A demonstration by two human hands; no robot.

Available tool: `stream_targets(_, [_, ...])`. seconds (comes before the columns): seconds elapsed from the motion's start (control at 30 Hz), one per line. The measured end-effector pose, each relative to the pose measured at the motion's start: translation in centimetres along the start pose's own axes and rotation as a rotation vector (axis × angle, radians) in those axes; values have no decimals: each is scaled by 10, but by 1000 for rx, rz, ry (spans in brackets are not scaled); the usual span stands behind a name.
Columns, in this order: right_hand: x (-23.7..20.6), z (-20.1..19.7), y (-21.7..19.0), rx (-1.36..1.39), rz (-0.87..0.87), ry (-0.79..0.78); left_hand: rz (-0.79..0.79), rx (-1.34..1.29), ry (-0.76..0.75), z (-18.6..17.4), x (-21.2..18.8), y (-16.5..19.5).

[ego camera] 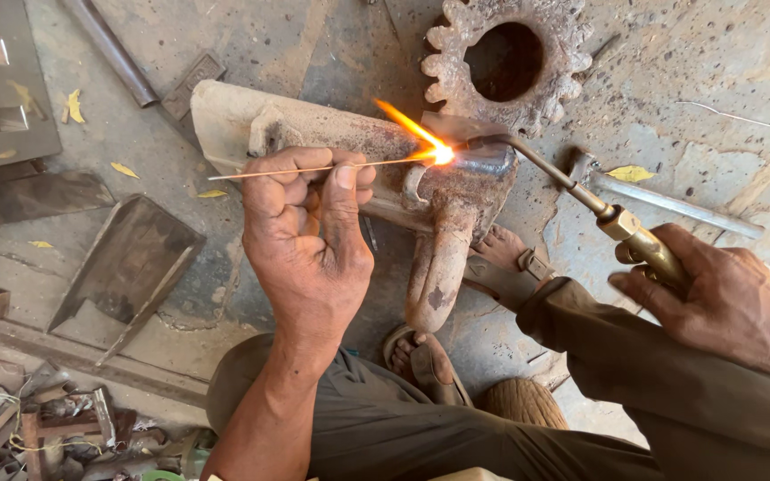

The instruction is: The person uses a welding torch and filler rod to weld a metal pipe to a larger metal component. They repeatedly apply the torch and rod to the joint, creating sparks and molten metal, then occasionally tap the weld with a hammer.

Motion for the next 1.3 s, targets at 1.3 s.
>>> stream_targets(1.3, [29,41,23,175,-624,634,199,251,55,-1,-34,33])
Point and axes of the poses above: each hand's wrist, its own x-axis towards the middle knuckle, its own z-axis out of the palm, y = z × x, the point moved 5 cm from there along x, towards the middle knuckle, and after that the axes turned 5 degrees about -x, right-handed, at the moved point
